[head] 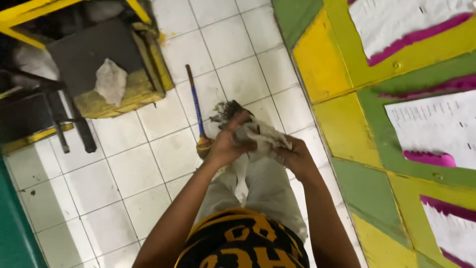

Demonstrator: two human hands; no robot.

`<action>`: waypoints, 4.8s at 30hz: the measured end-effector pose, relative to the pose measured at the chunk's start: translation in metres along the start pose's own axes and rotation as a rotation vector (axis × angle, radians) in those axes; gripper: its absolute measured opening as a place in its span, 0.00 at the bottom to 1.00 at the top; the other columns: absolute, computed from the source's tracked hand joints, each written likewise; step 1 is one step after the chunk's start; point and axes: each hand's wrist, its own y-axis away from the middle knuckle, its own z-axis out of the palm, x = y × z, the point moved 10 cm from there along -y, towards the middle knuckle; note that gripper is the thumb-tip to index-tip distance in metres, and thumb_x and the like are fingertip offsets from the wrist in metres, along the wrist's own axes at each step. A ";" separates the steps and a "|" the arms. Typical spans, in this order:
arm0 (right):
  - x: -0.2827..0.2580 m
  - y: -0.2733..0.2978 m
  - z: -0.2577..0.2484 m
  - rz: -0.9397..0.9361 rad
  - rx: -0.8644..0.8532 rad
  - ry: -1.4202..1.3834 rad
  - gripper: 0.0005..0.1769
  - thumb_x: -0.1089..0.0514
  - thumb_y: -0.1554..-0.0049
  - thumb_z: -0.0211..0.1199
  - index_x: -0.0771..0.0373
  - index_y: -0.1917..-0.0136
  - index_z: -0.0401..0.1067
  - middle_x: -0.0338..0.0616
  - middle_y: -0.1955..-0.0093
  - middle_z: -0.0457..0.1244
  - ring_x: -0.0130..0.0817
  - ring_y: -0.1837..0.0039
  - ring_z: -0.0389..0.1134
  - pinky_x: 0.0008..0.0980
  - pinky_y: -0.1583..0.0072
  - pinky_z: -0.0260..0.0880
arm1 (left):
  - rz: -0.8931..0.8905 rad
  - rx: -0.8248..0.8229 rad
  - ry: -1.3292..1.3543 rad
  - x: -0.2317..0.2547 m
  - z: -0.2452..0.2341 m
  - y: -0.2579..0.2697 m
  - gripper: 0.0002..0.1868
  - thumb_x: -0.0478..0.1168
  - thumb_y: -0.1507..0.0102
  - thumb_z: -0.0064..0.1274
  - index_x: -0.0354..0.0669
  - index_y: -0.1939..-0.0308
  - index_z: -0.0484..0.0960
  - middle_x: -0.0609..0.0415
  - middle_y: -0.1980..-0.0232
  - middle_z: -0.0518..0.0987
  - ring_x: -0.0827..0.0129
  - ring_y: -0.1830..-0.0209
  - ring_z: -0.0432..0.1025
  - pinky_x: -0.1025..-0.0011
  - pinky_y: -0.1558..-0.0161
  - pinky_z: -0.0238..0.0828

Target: Cleaning gym lockers with a cloth and sweeping the floor with a broom.

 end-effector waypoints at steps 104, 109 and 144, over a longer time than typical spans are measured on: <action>0.261 -0.871 0.792 -0.408 0.034 1.046 0.43 0.58 0.48 0.72 0.59 0.23 0.59 0.62 0.31 0.59 0.60 0.34 0.61 0.52 0.37 0.66 | -0.652 0.874 -0.550 -0.809 -0.932 -0.119 0.50 0.52 0.52 0.76 0.25 0.37 0.67 0.28 0.42 0.74 0.34 0.42 0.69 0.47 0.44 0.67; 0.298 -0.823 0.759 -0.100 0.152 1.321 0.56 0.53 0.61 0.80 0.61 0.24 0.59 0.64 0.29 0.57 0.68 0.29 0.55 0.65 0.34 0.56 | -0.952 0.843 -0.243 -0.829 -0.915 -0.095 0.46 0.47 0.51 0.70 0.38 0.32 0.67 0.37 0.38 0.76 0.40 0.38 0.70 0.49 0.40 0.68; 0.192 -0.702 0.686 -0.005 0.049 0.284 0.20 0.65 0.42 0.56 0.69 0.37 0.72 0.45 0.50 0.71 0.30 0.51 0.70 0.28 0.48 0.71 | -0.618 0.278 0.390 -0.627 -0.751 -0.149 0.14 0.45 0.32 0.53 0.40 0.51 0.84 0.57 0.60 0.81 0.76 0.63 0.74 0.72 0.61 0.72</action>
